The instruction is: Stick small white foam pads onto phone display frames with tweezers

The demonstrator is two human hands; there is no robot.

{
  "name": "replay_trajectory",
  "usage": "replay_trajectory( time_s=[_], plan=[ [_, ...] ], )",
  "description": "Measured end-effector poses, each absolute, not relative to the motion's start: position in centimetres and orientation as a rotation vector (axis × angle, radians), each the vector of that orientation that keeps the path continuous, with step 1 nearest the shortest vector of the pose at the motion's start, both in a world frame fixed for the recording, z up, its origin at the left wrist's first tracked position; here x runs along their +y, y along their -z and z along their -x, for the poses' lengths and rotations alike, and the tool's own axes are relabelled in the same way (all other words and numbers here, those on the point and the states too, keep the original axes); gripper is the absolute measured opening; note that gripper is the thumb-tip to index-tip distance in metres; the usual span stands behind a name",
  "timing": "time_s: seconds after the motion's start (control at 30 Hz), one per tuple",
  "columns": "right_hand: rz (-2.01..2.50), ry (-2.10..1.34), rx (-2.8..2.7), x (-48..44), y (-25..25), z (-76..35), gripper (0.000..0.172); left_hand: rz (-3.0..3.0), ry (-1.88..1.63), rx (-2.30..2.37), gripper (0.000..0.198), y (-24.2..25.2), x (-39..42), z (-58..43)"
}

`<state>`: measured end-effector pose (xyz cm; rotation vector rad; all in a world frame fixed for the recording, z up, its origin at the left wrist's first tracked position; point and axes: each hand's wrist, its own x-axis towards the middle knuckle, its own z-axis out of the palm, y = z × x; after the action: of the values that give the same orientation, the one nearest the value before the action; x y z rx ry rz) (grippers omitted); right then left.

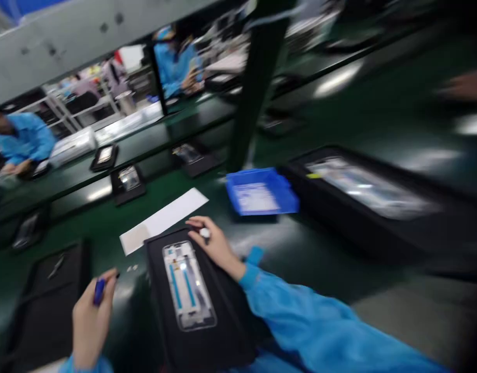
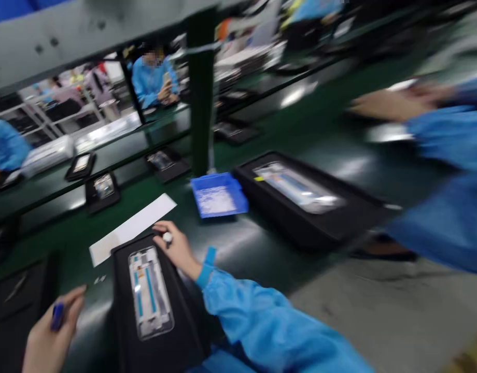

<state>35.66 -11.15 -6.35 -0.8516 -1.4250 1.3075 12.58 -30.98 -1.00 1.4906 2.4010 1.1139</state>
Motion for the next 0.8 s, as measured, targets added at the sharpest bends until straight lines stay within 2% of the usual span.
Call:
replay_trajectory(
  time_s=[0.1,0.2,0.37,0.53,0.67,0.8],
  plan=[
    [0.860,-1.375,-1.428,-11.1,6.9,-35.6,0.034,-1.263,-0.984,2.764,0.034,-0.6,-30.8,-10.0],
    [0.903,-1.361,-1.499,-11.0,7.6,-35.5,0.037,-1.310,-0.703,2.835,0.025,0.0,-30.2,-8.3],
    [1.014,-1.114,-1.613,-11.7,6.9,-35.8,0.040,-1.334,-0.498,2.796,0.013,1.8,-29.8,-8.7],
    [1.025,-0.880,-1.697,-12.4,3.8,-35.7,0.037,-1.503,-0.424,2.639,0.018,2.1,-29.1,-10.1],
    [0.951,-0.924,-1.826,-13.0,1.3,-35.3,0.035,-1.628,-0.313,2.557,0.025,2.8,-28.1,-11.0],
    [0.886,-1.031,-1.892,-13.6,0.8,-34.7,0.029,-1.642,-0.257,2.514,0.017,3.3,-27.6,-11.3]
  ],
)
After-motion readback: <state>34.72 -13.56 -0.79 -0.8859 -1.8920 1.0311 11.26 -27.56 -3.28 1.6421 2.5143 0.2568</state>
